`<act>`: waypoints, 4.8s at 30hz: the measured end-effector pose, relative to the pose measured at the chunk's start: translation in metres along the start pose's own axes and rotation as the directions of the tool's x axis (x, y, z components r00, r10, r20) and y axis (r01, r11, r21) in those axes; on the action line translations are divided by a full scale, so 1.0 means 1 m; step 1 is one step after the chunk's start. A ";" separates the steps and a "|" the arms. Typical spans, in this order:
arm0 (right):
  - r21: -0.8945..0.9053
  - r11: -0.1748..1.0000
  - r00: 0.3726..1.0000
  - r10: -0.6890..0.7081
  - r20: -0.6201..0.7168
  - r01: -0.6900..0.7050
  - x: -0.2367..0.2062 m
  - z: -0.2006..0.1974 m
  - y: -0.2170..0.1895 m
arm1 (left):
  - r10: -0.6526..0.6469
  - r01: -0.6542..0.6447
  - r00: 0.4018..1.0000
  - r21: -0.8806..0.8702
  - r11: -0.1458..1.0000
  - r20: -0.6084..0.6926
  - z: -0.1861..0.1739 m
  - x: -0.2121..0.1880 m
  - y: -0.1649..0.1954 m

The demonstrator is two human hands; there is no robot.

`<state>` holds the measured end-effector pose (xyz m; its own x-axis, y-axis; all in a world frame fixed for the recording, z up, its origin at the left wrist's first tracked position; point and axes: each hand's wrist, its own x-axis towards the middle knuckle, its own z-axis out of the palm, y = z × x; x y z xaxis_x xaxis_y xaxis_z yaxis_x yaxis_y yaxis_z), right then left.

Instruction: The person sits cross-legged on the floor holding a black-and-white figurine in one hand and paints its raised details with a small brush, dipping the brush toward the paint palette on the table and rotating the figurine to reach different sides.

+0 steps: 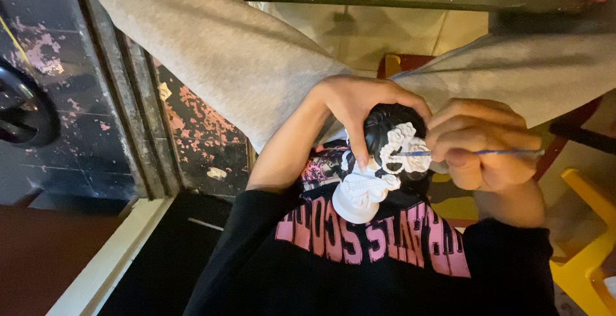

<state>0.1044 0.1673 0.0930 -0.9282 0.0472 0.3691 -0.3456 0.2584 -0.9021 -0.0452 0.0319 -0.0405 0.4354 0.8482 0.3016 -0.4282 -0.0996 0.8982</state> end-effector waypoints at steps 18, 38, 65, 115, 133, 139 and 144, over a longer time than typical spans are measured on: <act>0.096 0.987 0.971 -0.145 0.192 0.129 0.019 -0.009 -0.015 | 0.078 -0.075 0.997 0.133 0.988 -0.018 0.012 0.001 0.019; 0.074 0.994 0.963 -0.091 0.255 0.074 0.003 -0.018 -0.015 | 0.070 -0.071 0.997 0.101 0.992 0.020 0.009 0.000 0.017; -0.011 0.962 0.945 -0.268 0.187 0.275 -0.009 -0.016 -0.004 | 0.037 -0.040 0.999 0.093 0.995 0.031 0.006 -0.004 0.012; -0.196 0.958 0.948 -0.152 0.280 0.211 -0.002 -0.015 -0.031 | 0.009 -0.009 1.000 0.034 0.999 -0.003 0.005 -0.005 0.004; -0.238 0.948 0.939 -0.130 0.318 0.212 0.011 -0.016 -0.034 | 0.003 -0.003 1.000 0.056 0.998 -0.010 0.005 -0.007 0.000; -0.228 0.941 0.946 -0.186 0.267 0.249 -0.006 -0.015 -0.022 | -0.021 0.022 1.000 0.029 0.999 -0.015 0.004 -0.007 0.000; -0.185 0.962 0.938 -0.132 0.320 0.199 -0.004 -0.016 -0.024 | -0.021 0.022 1.000 0.034 0.999 -0.014 0.002 -0.006 0.001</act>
<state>0.1184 0.1769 0.1165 -0.8692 -0.2988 0.3939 -0.4915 0.4363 -0.7537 -0.0468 0.0254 -0.0404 0.4332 0.8574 0.2779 -0.3912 -0.0989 0.9150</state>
